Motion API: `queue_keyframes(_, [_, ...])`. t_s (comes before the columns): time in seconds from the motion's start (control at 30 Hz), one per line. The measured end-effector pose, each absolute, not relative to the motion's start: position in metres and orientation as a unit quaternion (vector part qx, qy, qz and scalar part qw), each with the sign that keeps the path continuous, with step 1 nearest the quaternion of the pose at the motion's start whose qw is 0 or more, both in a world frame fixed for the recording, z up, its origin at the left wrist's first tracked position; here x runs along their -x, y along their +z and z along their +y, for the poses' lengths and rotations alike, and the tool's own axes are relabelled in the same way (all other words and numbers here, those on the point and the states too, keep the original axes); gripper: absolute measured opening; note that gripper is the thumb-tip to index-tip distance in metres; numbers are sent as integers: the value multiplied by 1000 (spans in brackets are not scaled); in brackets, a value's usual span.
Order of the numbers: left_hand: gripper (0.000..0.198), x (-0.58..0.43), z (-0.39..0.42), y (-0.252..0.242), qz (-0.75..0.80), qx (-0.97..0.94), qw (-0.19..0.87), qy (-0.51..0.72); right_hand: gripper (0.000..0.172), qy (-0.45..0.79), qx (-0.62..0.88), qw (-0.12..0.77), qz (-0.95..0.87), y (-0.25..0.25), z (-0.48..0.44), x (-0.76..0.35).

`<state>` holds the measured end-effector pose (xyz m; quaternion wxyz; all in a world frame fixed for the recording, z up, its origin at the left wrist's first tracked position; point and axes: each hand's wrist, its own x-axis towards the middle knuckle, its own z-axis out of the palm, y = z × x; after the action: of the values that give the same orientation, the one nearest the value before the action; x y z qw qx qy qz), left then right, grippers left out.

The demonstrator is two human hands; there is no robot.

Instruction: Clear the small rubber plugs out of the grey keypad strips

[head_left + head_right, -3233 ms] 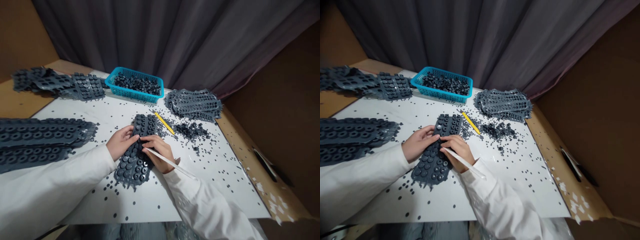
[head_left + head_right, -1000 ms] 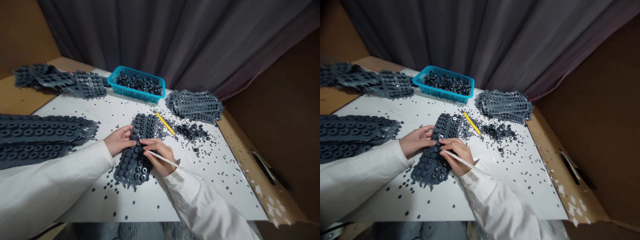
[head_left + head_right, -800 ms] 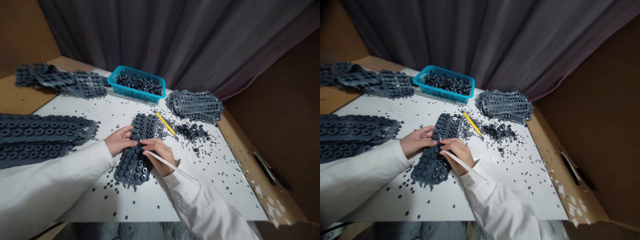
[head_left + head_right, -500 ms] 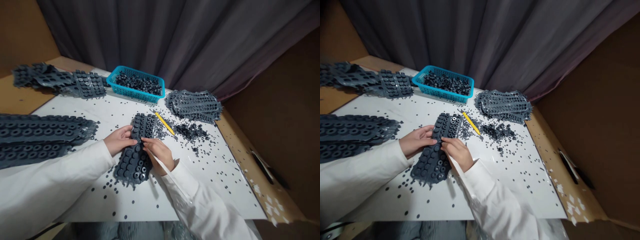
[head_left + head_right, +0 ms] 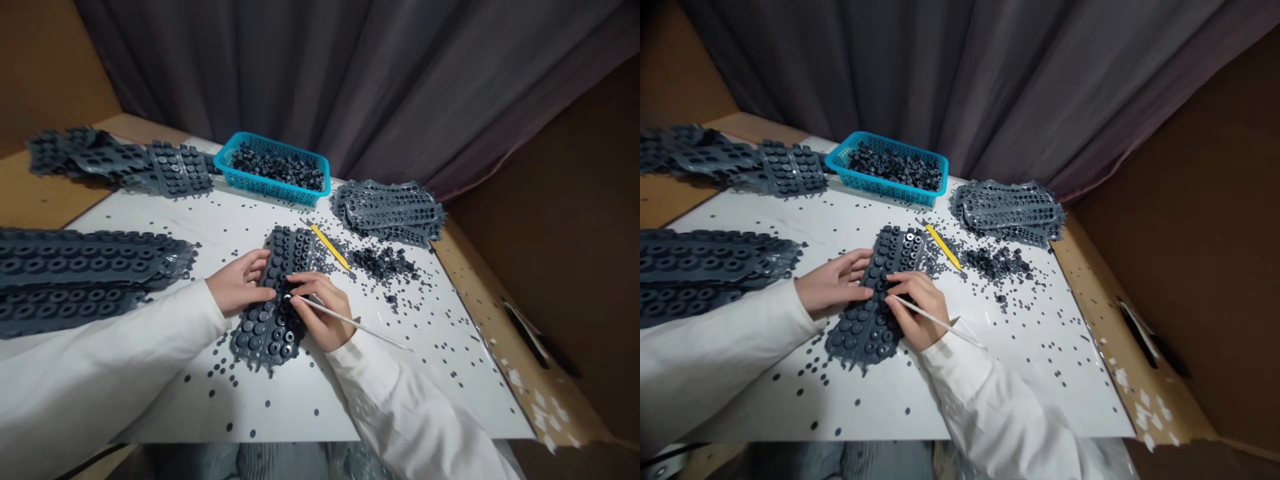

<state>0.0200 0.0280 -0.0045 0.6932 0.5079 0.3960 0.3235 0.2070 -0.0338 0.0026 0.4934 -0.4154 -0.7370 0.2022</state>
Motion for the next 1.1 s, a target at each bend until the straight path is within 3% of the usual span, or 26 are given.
queue_keyframes(0.13, [77, -11, 28, -12, 413, -655, 559, 296, 6, 194, 418, 491, -739, 2, -34, -208])
queue_keyframes(0.27, [76, -5, 26, -14, 415, -741, 443, 287, 5, 168, 434, 486, -740, 3, -33, -209])
queue_keyframes(0.37, [72, -5, 24, -11, 421, -744, 425, 296, 5, 193, 414, 467, -757, 1, -33, -207])
queue_keyframes(0.7, [94, -20, 26, -5, 418, -466, 719, 303, 6, 260, 388, 477, -745, -4, -35, -205])
queue_keyframes(1.1, [96, -23, 24, -12, 406, -346, 783, 319, 3, 283, 390, 511, -712, -3, -36, -206])
